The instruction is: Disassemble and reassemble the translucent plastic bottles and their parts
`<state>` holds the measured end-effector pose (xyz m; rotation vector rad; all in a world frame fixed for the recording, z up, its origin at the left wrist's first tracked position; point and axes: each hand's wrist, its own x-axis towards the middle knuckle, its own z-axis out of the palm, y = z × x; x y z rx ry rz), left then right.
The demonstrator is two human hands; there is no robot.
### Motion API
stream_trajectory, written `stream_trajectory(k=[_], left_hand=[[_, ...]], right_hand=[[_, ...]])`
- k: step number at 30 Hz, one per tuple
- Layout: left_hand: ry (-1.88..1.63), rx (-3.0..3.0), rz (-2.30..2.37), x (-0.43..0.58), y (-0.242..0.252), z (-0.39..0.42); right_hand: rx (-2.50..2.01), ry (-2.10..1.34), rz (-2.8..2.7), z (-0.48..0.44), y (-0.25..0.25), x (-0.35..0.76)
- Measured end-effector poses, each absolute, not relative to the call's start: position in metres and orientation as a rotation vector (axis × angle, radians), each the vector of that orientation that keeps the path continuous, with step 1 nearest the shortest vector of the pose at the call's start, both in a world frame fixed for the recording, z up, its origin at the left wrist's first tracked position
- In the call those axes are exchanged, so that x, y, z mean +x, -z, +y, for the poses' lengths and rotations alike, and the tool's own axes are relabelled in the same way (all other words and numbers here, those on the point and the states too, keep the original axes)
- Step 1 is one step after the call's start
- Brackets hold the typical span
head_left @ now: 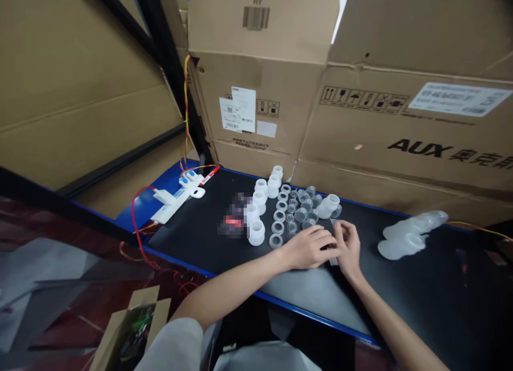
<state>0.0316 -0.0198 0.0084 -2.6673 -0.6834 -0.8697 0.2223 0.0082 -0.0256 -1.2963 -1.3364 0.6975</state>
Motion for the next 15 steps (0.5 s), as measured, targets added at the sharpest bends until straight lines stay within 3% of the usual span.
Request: stream_trajectory(k=[4,8,15], left_hand=[[0.998,-2.657,-0.658,0.032,-0.004,-0.016],[1.221,-2.743,-0.742,0.029,0.001,-0.016],[2.247,-2.777,-1.608,0.036,0.003,-0.026]], right_hand=[[-1.243,-0.99,-1.139,0.003,0.028,0.211],[-1.201,-1.003,-1.044,0.008,0.021,0.212],[-1.101,-1.007,-1.026,0.013,-0.005,0.232]])
